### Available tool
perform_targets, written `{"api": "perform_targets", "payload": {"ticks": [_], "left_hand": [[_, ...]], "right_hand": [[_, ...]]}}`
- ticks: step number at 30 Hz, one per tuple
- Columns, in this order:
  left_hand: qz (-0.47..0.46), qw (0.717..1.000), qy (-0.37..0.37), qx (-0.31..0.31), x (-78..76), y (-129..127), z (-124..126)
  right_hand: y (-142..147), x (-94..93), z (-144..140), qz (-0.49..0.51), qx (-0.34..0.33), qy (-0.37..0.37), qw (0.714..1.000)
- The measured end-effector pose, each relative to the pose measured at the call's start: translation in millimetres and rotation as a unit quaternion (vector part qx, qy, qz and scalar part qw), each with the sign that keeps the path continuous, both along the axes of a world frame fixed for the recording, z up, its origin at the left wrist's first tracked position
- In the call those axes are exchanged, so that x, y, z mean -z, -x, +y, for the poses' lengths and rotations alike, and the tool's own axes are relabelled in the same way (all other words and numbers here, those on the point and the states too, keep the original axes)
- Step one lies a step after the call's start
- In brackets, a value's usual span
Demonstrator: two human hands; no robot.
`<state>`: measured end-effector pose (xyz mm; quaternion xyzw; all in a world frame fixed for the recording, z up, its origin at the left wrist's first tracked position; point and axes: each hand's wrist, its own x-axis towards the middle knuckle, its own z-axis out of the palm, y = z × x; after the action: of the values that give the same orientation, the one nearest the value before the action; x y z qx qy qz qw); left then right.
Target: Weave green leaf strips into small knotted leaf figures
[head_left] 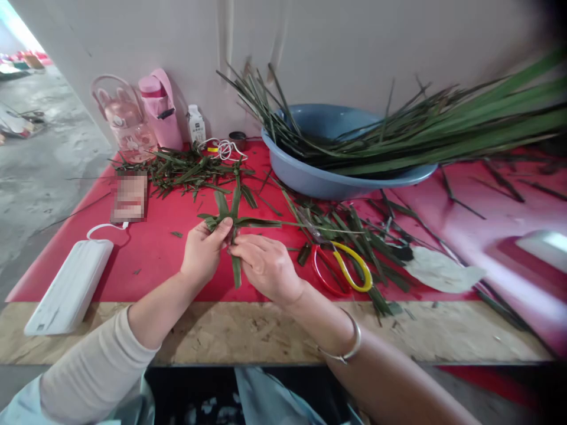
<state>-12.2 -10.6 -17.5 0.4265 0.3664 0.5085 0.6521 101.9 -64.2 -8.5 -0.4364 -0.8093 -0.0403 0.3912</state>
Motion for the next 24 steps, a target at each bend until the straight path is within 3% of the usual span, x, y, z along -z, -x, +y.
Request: {"api": "perform_targets", "payload": {"ticks": [3,6,8,9,11,13,16,19,24], "left_hand": [[0.01,0.999,0.019,0.031,-5.4,4.5,5.8],[0.021,0.997,0.046,0.066,-12.8,9.7,9.6],[0.028,0.995,0.046,0.089,-16.2,12.2,9.6],[0.034,0.993,0.04,0.103,-17.1,13.1,9.2],[0.049,0.99,0.024,0.129,-17.2,14.1,8.2],[0.06,0.987,0.006,0.148,-16.2,15.0,8.1],[0.051,0.986,-0.025,0.155,-17.2,17.2,8.7],[-0.025,0.987,-0.039,0.155,-23.6,20.3,9.1],[-0.182,0.967,0.068,0.167,-30.0,21.1,9.5]], "right_hand": [[-10.0,-14.3,-3.6,0.009,-0.008,0.033,0.999],[-23.5,-35.2,0.8,0.084,0.108,0.044,0.99],[-29.9,-45.1,10.0,0.116,0.125,0.163,0.972],[-31.5,-47.5,15.5,0.135,0.094,0.257,0.952],[-31.3,-46.8,25.7,0.198,0.011,0.417,0.887],[-28.0,-41.4,32.4,0.28,-0.028,0.491,0.824],[-21.2,-32.8,34.9,0.384,-0.021,0.512,0.768],[-14.6,-29.9,33.9,0.484,-0.023,0.498,0.72],[1.6,-38.4,33.2,0.658,-0.024,0.415,0.627]]}}
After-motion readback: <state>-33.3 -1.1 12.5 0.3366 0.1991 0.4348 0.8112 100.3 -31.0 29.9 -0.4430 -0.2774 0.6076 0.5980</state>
